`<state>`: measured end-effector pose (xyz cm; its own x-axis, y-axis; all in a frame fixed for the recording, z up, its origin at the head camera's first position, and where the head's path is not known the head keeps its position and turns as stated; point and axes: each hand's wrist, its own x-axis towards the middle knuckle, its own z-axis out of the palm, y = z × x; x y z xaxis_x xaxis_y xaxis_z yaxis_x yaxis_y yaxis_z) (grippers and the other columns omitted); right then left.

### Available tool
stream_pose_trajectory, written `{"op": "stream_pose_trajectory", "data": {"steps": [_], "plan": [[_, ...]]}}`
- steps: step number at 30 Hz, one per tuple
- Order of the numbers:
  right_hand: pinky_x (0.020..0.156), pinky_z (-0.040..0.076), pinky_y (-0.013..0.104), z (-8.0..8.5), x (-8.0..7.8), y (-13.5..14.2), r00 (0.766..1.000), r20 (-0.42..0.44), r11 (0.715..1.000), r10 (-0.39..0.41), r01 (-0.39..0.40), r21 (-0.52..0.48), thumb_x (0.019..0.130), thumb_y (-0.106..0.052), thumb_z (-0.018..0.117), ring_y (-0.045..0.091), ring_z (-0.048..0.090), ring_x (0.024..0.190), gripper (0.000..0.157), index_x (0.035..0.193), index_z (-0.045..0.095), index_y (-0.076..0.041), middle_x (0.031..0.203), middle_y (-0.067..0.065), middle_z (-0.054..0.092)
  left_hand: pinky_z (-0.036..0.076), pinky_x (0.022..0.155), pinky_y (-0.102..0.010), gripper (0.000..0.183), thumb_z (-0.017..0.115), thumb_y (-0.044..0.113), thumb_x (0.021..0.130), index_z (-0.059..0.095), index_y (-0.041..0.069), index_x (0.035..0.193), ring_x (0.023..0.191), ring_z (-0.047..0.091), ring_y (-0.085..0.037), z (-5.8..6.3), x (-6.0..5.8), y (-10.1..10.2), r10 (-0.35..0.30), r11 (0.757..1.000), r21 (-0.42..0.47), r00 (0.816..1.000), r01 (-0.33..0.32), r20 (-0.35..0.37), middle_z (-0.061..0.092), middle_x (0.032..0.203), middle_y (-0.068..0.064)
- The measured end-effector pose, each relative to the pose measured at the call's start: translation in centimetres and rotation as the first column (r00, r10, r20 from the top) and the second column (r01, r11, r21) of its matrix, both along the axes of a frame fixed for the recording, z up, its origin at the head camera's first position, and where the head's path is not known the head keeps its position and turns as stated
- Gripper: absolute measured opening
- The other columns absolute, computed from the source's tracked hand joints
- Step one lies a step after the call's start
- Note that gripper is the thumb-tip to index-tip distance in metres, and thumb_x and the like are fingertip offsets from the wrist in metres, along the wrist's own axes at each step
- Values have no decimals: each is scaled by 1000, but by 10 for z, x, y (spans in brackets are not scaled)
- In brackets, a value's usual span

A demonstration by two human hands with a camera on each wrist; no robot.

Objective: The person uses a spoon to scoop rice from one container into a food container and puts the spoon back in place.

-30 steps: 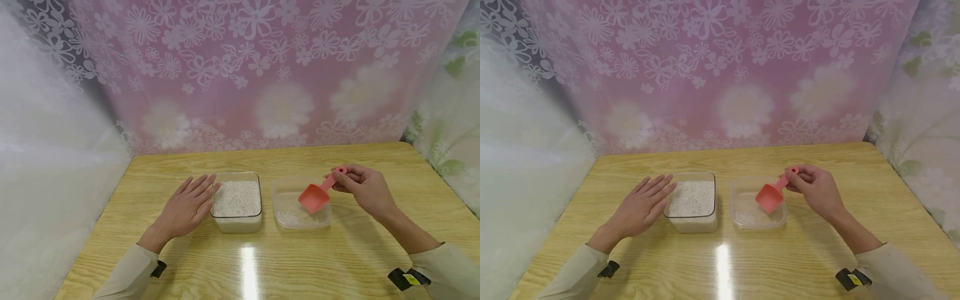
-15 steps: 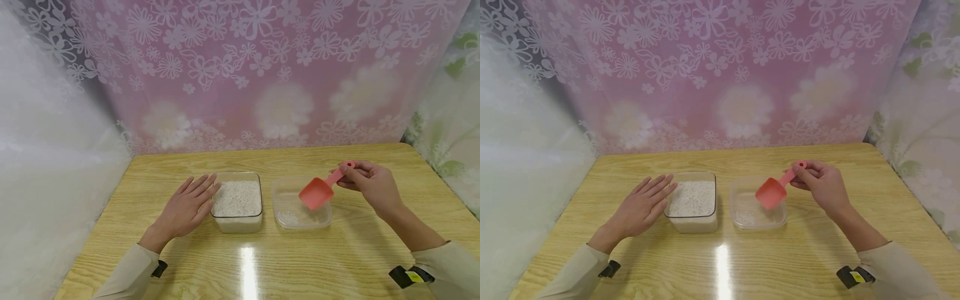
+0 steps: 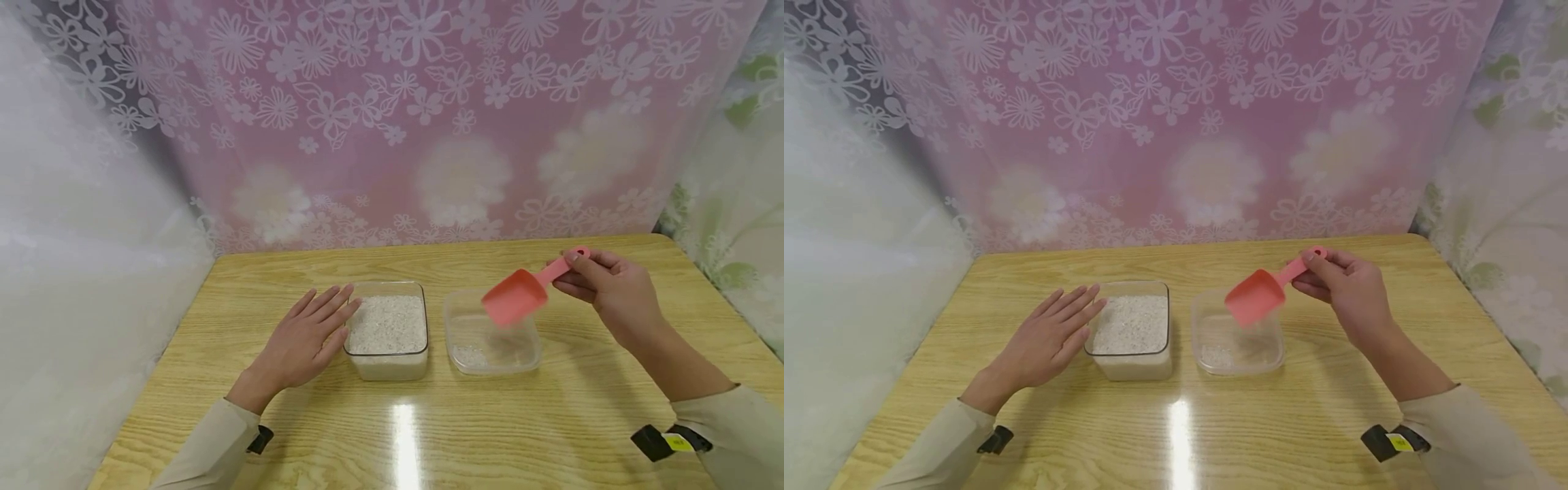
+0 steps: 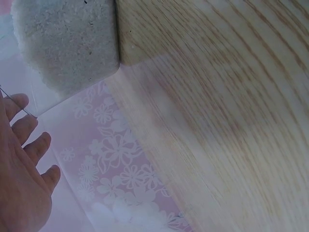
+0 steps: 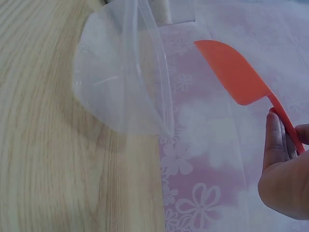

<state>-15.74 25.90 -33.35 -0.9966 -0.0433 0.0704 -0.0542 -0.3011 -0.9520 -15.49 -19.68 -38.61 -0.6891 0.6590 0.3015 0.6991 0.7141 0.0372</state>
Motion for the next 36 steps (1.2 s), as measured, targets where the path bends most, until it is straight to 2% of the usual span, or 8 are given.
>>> {"op": "stream_pose_trajectory", "data": {"steps": [5, 11, 17, 32, 36], "plan": [[80, 54, 33, 9, -8, -6, 997, 64, 981, 47, -34, -192, 94, -7, 60, 22, 70, 83, 16, 105, 66, 3, 97, 13, 70, 14, 115, -45, 50, 30, 39, 105, 35, 17, 150, 141, 23, -23, -1, -1, 0, -2, 1000, 2, 1000, 2, -2, 24, 156, -3], [80, 55, 33, 18, -15, -22, 994, 77, 966, 82, -60, -250, 93, -6, 61, 22, 70, 81, 15, 104, 66, 3, 95, 14, 70, 14, 115, -45, 51, 30, 39, 105, 35, 17, 150, 141, 23, -23, -2, -2, -1, 2, 1000, 0, 1000, -2, 4, 24, 156, -3], [80, 54, 34, 19, -20, -42, 986, 45, 935, 161, -138, -328, 94, -2, 58, 24, 70, 81, 12, 102, 64, 6, 93, 17, 69, 14, 116, -45, 51, 29, 39, 105, 35, 17, 150, 141, 23, -24, -1, -2, -1, 1, 1000, 2, 1000, -1, 11, 24, 156, -3], [79, 55, 32, 9, -26, -103, 982, 93, 963, 166, -141, -230, 92, -9, 64, 19, 71, 78, 13, 98, 63, 2, 88, 13, 70, 15, 115, -45, 50, 33, 37, 104, 35, 17, 150, 141, 24, -24, -2, -3, 0, 5, 1000, 4, 1000, -5, 2, 25, 156, -3], [80, 54, 32, 4, -27, -116, 986, 76, 981, 148, -137, -137, 93, -9, 64, 19, 71, 79, 18, 102, 59, 5, 89, 12, 70, 14, 115, -44, 50, 32, 38, 104, 35, 18, 150, 141, 24, -23, -1, -2, 0, 9, 1000, 4, 1000, -9, 9, 24, 156, -3]]}}
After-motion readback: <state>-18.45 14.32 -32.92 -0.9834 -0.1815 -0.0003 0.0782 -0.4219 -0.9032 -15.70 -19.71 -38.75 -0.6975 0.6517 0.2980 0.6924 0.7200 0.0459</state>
